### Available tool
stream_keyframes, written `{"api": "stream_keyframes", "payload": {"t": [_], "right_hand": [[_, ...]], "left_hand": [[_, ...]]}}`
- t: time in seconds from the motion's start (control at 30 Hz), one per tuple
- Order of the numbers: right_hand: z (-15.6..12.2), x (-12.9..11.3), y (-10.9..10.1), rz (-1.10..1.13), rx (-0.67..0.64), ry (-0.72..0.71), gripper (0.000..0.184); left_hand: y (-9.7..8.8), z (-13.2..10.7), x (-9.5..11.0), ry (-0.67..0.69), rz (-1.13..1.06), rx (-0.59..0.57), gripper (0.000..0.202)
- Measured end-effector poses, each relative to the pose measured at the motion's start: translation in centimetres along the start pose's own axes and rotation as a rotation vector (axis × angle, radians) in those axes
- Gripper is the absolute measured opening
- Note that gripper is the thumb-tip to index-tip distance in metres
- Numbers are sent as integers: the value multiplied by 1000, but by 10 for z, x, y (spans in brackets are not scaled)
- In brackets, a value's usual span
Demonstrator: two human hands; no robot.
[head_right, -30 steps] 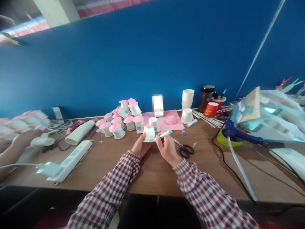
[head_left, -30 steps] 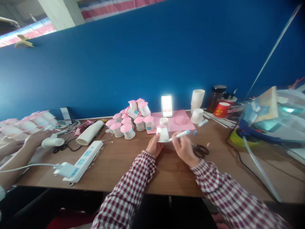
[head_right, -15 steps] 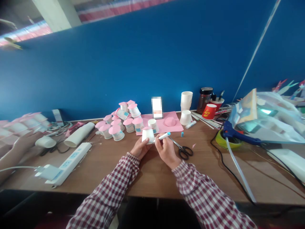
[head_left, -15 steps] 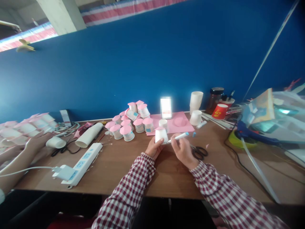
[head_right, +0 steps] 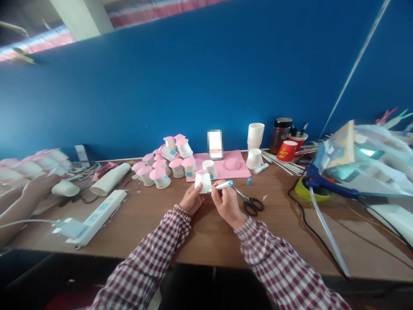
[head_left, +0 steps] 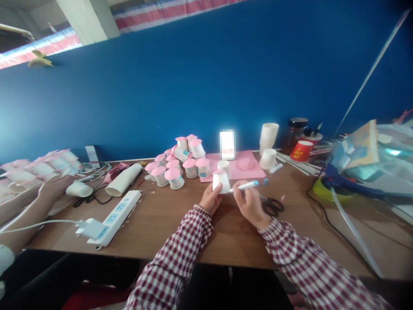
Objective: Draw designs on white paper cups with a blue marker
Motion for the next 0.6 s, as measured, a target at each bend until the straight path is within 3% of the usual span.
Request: {"api": "stream_keyframes", "payload": {"t": [0.6], "right_hand": [[-4,10,3,-35,53,22,15]], "left_hand": [[-1,1,-2,1,-24,3,39]]}}
Point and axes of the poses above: each hand's wrist, its own z-axis towards the middle knuckle, its own y-axis out of the palm, x = y × z, the point moved 6 cm from there along z, towards the middle knuckle, and after that the axes turned 5 degrees about -y, right-handed, at the moved point
